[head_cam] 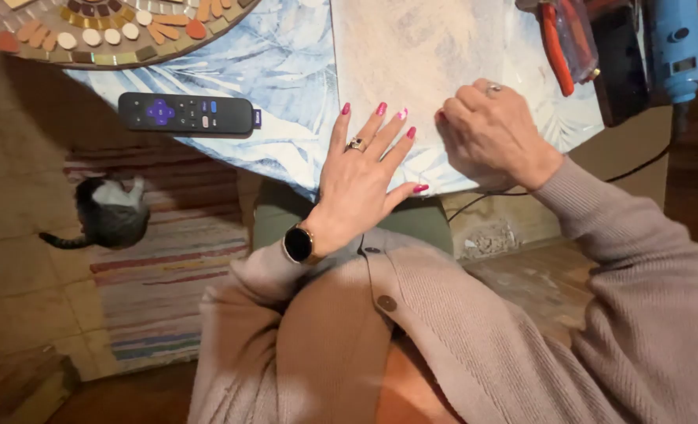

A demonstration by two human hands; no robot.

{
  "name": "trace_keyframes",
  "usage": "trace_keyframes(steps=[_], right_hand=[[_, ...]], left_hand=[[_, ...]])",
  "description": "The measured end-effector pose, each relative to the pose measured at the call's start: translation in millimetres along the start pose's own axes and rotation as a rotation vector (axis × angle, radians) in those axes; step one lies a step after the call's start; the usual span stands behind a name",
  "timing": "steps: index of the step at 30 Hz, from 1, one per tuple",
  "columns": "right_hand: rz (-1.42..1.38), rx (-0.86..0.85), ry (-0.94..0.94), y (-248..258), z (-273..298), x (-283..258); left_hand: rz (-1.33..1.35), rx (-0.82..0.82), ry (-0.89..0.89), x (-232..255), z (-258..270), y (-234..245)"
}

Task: Sanding a small decorative piece at a workshop table.

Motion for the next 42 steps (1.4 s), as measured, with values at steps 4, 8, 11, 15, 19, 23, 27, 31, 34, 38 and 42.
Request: trace_keyframes(steps=[4,8,11,15,19,23,27,31,34,38,42], right_hand=[[-0.154,-0.031,0.044,-12.1,-41.8,-5.1],[-0.192,0.173,0.072,-11.9,-97.1,-0.2],[-0.149,0.228,0.02,-16.3,-99.6,7.6],[-0.196,0.06,0.058,-5.0,-55.3,4.6],[-0.126,-0.123,-0.008,14.6,-4.8,13.2],[-0.153,-0.158,-0.016,8.8,-17.0,10.5],[-0.228,0.06,0.081,-9.9,-71.3,5.7],[-0.2,0.19,0.024,-33.8,-103.5,20.9],[-0.215,0.111,0.055,-16.4,-84.6,10.7],[-0.222,-0.089,0.097,-1.5,-30.2,14.8],[-0.143,-0.156,0.092,3.8,-12.3,17.5]], left_hand=[[-0.054,-0.128,0.01,-0.4,0.2,-2.4],[-0.082,-0.118,0.0,1.8,-0.1,-0.1],[-0.04,-0.102,-0.004,2.9,-0.7,4.5],[-0.019,-0.092,0.006,1.3,-1.1,2.5],[0.01,-0.058,-0.003,2.0,-1.9,4.2],[-0.004,-0.069,-0.01,3.7,-2.1,5.6],[-0.037,-0.087,-0.002,3.4,-1.4,3.7],[-0.024,-0.08,-0.009,3.8,-3.0,7.3],[-0.019,-0.094,-0.002,2.6,-3.0,5.3],[0.007,-0.109,-0.011,0.3,-1.8,2.9],[-0.035,-0.115,-0.026,0.3,-1.7,4.0]])
Point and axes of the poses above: each hand's wrist, its own z-axis away from the middle knuckle, its own y-axis out of the back of the hand, x = y × z, the point moved 4 cm from there along -z, towards the middle knuckle, and after that the axes turned 1 degree about -x, right-handed, at the moved point
